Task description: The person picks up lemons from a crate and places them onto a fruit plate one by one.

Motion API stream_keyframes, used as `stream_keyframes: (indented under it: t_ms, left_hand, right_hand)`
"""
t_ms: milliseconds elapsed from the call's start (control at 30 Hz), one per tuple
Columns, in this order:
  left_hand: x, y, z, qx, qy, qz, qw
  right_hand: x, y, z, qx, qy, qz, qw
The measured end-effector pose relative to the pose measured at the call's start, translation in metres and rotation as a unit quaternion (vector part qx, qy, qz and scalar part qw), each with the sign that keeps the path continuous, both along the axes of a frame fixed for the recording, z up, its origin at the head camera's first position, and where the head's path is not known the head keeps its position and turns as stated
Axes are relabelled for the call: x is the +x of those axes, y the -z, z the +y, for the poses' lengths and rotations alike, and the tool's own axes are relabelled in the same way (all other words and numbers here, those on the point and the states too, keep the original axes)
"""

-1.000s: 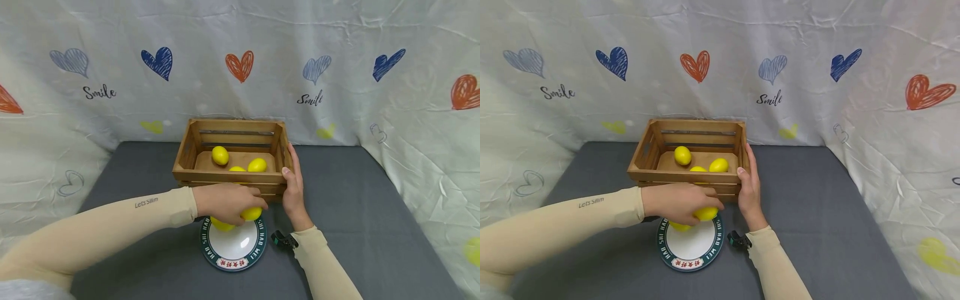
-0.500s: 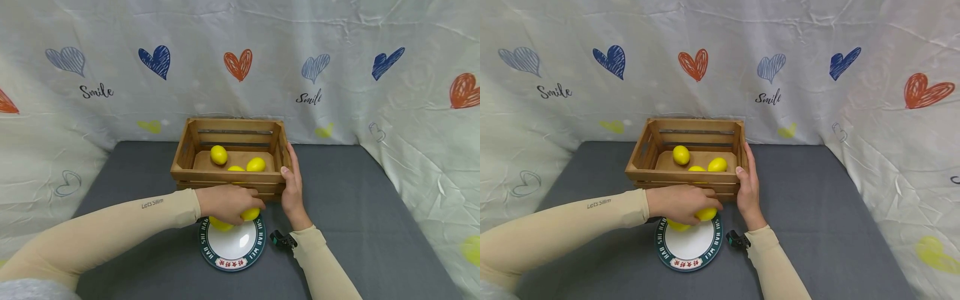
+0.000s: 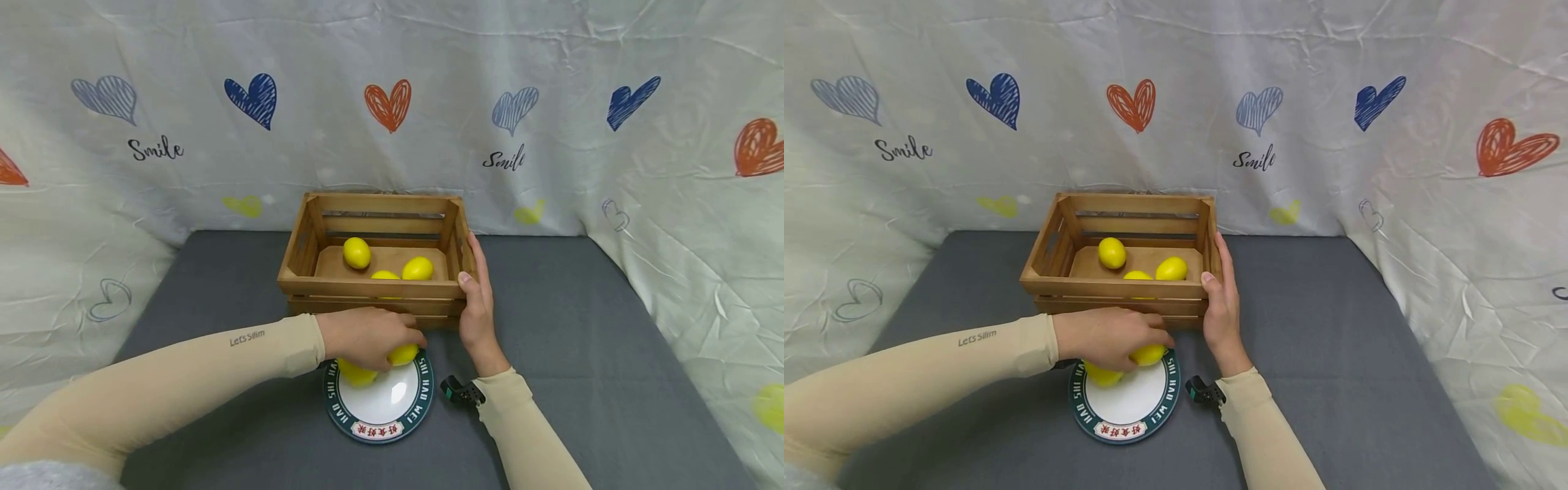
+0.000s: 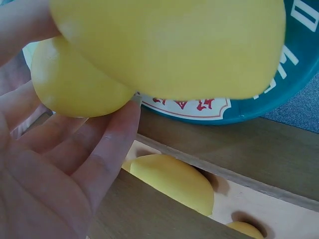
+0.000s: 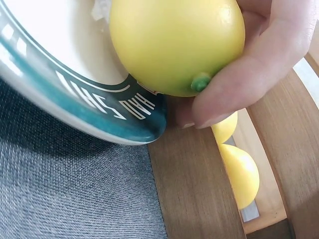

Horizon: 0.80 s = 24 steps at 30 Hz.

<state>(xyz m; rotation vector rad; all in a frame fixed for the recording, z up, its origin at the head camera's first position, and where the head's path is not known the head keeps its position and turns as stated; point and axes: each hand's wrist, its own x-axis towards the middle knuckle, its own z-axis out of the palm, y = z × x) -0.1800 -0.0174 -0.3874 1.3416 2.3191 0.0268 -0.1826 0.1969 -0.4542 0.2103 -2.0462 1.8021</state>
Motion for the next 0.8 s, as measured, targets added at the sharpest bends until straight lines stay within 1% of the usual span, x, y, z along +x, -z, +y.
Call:
stream_keyframes:
  t_ms: [167,467,800]
  left_hand:
    - [0.0015,0.0002,-0.0009,-0.002,-0.004,-0.001,1.0]
    - [0.0032,0.0019,-0.003,-0.007,0.003,0.011,0.9999]
    - [0.0042,-0.0015,-0.0038,-0.015,-0.016,0.014,0.9997]
  right_hand:
    - [0.0001,-0.0002,-0.0003,0.001,0.001,0.002,1.0]
    - [0.0003,0.0,-0.0005,0.004,0.003,0.001,1.0]
    - [-0.0001,0.0001,-0.0004,0.003,0.002,0.004,1.0]
